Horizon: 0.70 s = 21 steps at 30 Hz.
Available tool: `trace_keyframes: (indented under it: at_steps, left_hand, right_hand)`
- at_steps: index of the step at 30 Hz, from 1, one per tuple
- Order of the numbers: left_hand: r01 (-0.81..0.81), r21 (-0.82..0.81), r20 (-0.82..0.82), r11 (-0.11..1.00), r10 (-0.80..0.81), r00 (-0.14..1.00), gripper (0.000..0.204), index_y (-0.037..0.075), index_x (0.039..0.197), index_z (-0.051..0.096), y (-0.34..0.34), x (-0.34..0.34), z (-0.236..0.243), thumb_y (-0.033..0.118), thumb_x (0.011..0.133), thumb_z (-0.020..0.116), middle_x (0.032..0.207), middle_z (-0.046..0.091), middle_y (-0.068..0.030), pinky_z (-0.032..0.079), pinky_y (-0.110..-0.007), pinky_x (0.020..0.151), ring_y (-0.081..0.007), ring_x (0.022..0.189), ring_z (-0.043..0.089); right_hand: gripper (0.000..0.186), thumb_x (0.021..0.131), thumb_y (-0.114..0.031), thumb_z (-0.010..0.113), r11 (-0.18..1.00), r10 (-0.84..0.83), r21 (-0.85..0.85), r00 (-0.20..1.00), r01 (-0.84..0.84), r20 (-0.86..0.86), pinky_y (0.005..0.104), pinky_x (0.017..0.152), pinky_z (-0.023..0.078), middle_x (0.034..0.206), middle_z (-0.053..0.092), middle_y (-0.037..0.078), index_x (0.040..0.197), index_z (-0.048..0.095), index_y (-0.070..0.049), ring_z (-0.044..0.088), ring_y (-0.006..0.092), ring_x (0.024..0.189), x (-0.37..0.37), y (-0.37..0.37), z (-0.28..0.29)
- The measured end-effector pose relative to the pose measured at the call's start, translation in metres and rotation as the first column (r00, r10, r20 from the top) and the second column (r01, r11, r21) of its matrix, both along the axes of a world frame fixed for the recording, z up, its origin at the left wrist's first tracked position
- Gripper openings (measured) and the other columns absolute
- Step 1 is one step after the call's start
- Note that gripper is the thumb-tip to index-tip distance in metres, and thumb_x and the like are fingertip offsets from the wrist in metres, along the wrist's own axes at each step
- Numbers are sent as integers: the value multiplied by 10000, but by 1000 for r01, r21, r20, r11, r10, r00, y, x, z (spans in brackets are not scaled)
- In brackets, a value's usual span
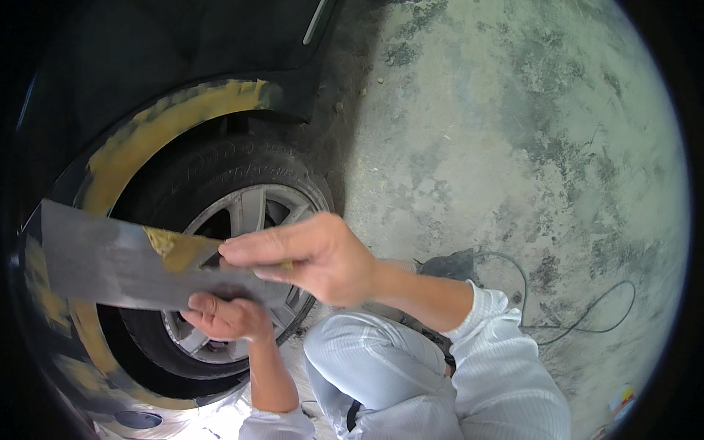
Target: The person applies yellow body filler to the rear bumper of a dark-colored car using a metal spreader and a smaller plastic scraper. They repeatedly scoop filler from the spreader and smooth it into the damaged area around the fuel door and wheel arch.
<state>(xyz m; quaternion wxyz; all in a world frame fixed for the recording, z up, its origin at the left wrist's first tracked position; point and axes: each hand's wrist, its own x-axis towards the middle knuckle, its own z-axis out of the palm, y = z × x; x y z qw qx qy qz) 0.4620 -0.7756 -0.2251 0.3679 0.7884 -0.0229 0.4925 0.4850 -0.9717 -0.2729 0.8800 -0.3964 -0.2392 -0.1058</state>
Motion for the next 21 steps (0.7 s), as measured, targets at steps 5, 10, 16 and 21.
trace_keyframes:
  at_steps: [5, 10, 16, 21]
  left_hand:
    - [-48, -14, 97, 999, 49, 994, 519, -95, 1308, 513, -17, 20, 23, 420, 1245, 495, 1055, 665, -156, 554, -242, 643, -148, 832, 667]
    - [-124, -77, 178, 989, 136, 975, 566, -72, 1243, 607, -7, 16, 46, 484, 1238, 503, 1169, 655, -156, 568, -323, 856, -202, 1007, 629]
    - [-243, 56, 164, 968, 231, 959, 573, -12, 1048, 591, 29, -21, 55, 538, 1205, 565, 1020, 570, -70, 504, -311, 705, -160, 840, 545]
    - [-187, 47, 189, 981, 175, 966, 505, -12, 1102, 580, 50, -39, 50, 478, 1224, 554, 1053, 587, -86, 533, -285, 791, -157, 904, 573]
  right_hand:
    - [561, 889, 187, 670, 884, -72, -458, 995, 98, 74, 425, 1138, 628, 1395, 796, 192, 1383, 805, -44, 792, 338, 1271, 11, -29, -20]
    - [461, 957, 139, 653, 685, -688, -421, 718, 595, -104, 416, 1069, 632, 1341, 815, 194, 1344, 817, -48, 796, 342, 1249, 140, 9, -54]
    - [438, 956, 150, 689, 433, -888, -253, 458, 865, 46, 418, 1121, 601, 1338, 815, 183, 1333, 813, -37, 770, 364, 1295, 212, 60, -49]
    - [500, 890, 213, 646, 454, -869, -269, 489, 849, 77, 439, 1156, 583, 1340, 813, 181, 1294, 816, -28, 761, 375, 1312, 184, 77, -52]
